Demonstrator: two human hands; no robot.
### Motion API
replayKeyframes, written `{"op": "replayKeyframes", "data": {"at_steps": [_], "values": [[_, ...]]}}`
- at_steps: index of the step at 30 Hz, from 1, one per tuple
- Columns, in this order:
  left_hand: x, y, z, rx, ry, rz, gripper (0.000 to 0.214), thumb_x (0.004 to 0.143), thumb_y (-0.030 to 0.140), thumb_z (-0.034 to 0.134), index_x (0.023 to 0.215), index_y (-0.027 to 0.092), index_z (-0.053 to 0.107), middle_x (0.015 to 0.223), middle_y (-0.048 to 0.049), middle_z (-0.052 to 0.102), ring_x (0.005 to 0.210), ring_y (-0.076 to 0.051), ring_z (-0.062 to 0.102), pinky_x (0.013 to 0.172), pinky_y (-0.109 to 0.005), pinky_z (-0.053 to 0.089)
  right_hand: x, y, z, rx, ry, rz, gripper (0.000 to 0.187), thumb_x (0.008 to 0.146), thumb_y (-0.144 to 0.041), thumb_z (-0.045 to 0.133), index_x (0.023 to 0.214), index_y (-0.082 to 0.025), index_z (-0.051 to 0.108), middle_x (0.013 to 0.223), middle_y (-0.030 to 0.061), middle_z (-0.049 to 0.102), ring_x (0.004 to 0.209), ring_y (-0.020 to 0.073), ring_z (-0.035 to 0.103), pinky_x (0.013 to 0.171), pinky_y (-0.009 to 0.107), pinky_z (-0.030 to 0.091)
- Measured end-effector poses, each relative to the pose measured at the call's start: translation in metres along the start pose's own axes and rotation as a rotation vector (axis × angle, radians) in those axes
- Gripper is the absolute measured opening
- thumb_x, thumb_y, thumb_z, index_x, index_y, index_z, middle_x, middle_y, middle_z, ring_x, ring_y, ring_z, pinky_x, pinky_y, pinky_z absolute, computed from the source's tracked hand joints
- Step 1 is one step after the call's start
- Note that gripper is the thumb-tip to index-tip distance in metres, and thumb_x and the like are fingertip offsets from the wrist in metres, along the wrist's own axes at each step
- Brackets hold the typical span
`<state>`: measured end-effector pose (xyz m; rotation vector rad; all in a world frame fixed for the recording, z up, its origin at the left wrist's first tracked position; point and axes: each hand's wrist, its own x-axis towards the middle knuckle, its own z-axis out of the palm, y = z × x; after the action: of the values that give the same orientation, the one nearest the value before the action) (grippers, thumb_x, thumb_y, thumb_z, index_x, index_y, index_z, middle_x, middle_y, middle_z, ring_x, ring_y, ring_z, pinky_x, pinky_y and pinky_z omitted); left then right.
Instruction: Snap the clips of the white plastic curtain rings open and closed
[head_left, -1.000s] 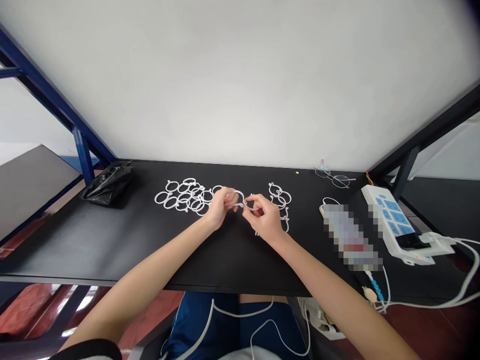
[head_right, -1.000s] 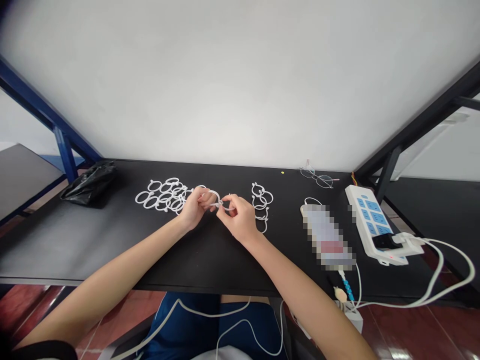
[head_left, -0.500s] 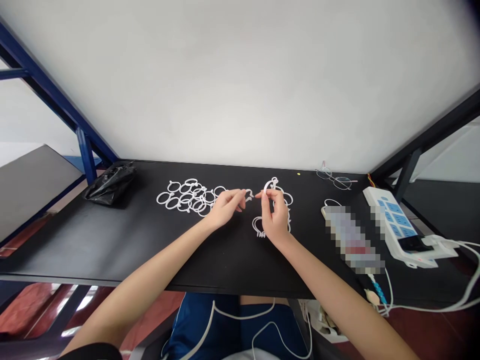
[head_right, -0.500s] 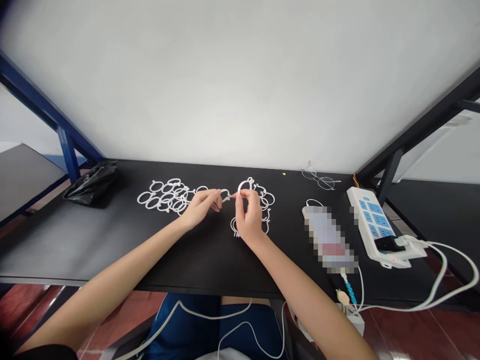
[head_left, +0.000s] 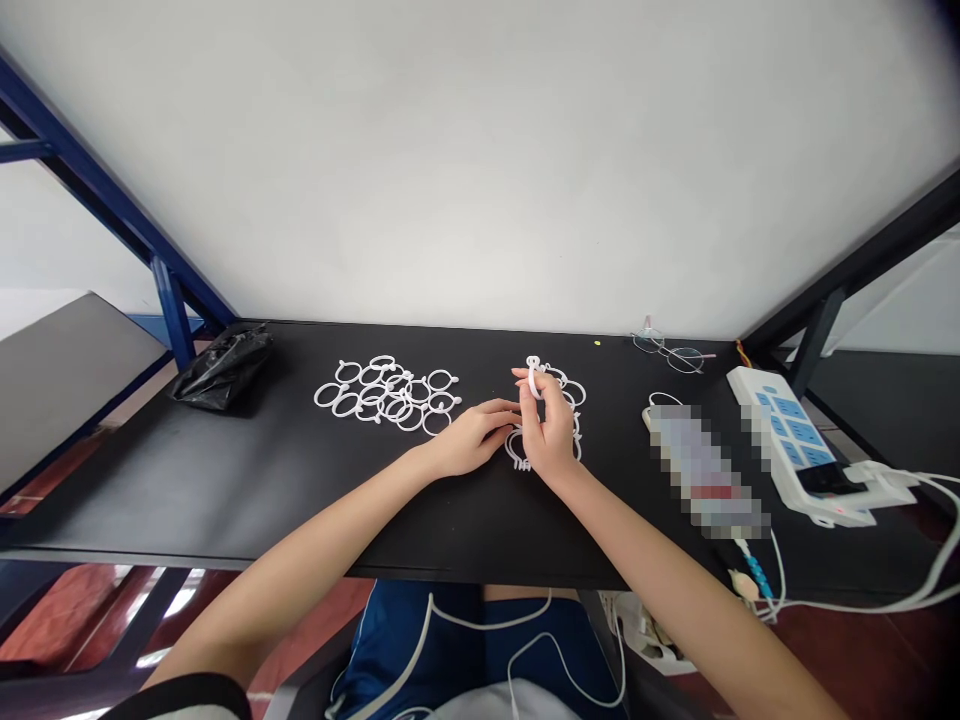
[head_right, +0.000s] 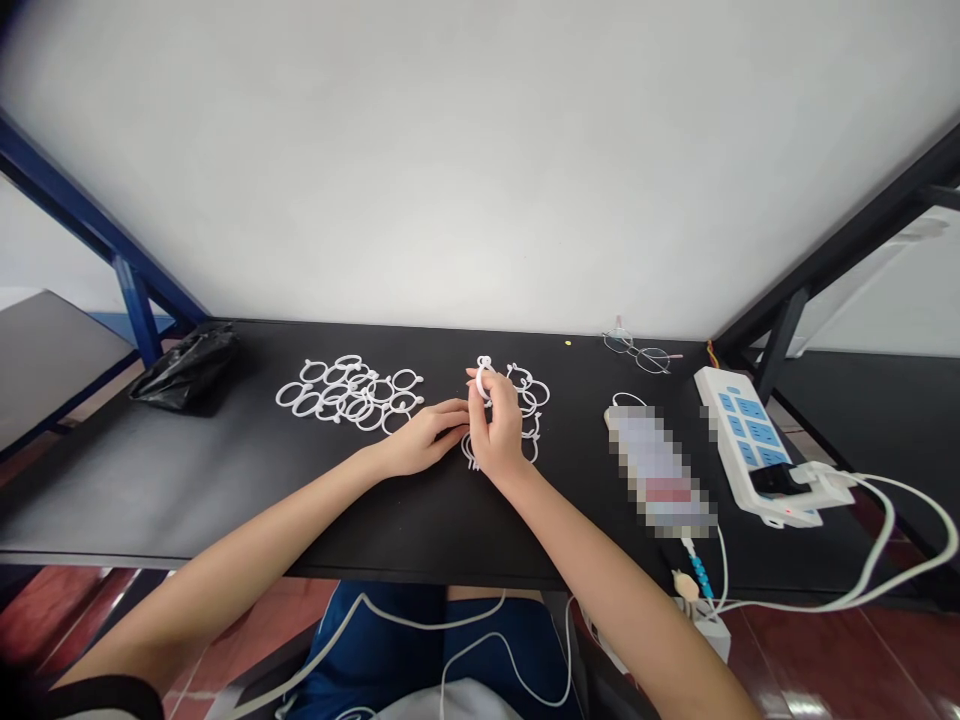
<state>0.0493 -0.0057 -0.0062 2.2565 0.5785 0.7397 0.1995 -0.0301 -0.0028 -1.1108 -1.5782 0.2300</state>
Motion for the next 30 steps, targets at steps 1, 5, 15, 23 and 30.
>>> {"op": "replayKeyframes", "data": {"at_steps": [1,5,15,23,30], "values": [[0.0,0.0,0.0,-0.012,0.003,0.002,0.029,0.096,0.017,0.041,0.113,0.018,0.064,0.126,-0.0109,0.058,0.115,-0.021,0.057,0.098,-0.036,0.048,0.0,0.0,0.0,0.002,0.0,-0.002,0.017,0.097,-0.024,0.04,0.104,-0.021,0.055,0.112,0.0108,0.065,0.096,0.0216,0.063,0.088,0.042,0.05],[0.003,0.0,-0.005,-0.113,0.148,-0.107,0.027,0.096,0.027,0.044,0.112,0.017,0.064,0.12,-0.0112,0.061,0.107,-0.02,0.06,0.097,-0.037,0.048,0.003,0.002,-0.005,0.017,0.011,-0.032,0.019,0.097,-0.021,0.04,0.101,-0.02,0.059,0.108,0.0105,0.065,0.099,0.0218,0.063,0.088,0.04,0.05],[0.048,0.08,-0.083,-0.472,0.119,-0.225,0.051,0.098,0.055,0.029,0.112,0.017,0.06,0.11,-0.0088,0.065,0.106,-0.022,0.059,0.096,-0.038,0.047,0.068,-0.045,-0.023,0.027,-0.157,-0.424,0.019,0.092,-0.011,0.05,0.083,-0.018,0.065,0.075,0.0025,0.057,0.065,0.0129,0.056,0.06,0.027,0.05],[0.054,0.119,-0.106,-0.264,0.355,-0.054,0.05,0.101,0.047,0.022,0.092,0.015,0.059,0.094,-0.0077,0.064,0.088,-0.018,0.059,0.087,-0.035,0.048,0.111,-0.097,-0.028,0.032,-0.249,-0.504,0.022,0.091,-0.007,0.051,0.09,-0.02,0.068,0.081,0.0022,0.064,0.076,0.0143,0.063,0.075,0.031,0.055],[0.052,0.108,-0.121,-0.234,0.209,-0.047,0.043,0.103,0.038,0.021,0.091,0.018,0.057,0.094,-0.005,0.062,0.09,-0.016,0.059,0.086,-0.031,0.05,0.116,-0.092,-0.03,0.031,-0.361,-0.462,0.02,0.092,-0.008,0.05,0.087,-0.019,0.066,0.084,0.0031,0.066,0.08,0.0155,0.064,0.078,0.033,0.056]]}}
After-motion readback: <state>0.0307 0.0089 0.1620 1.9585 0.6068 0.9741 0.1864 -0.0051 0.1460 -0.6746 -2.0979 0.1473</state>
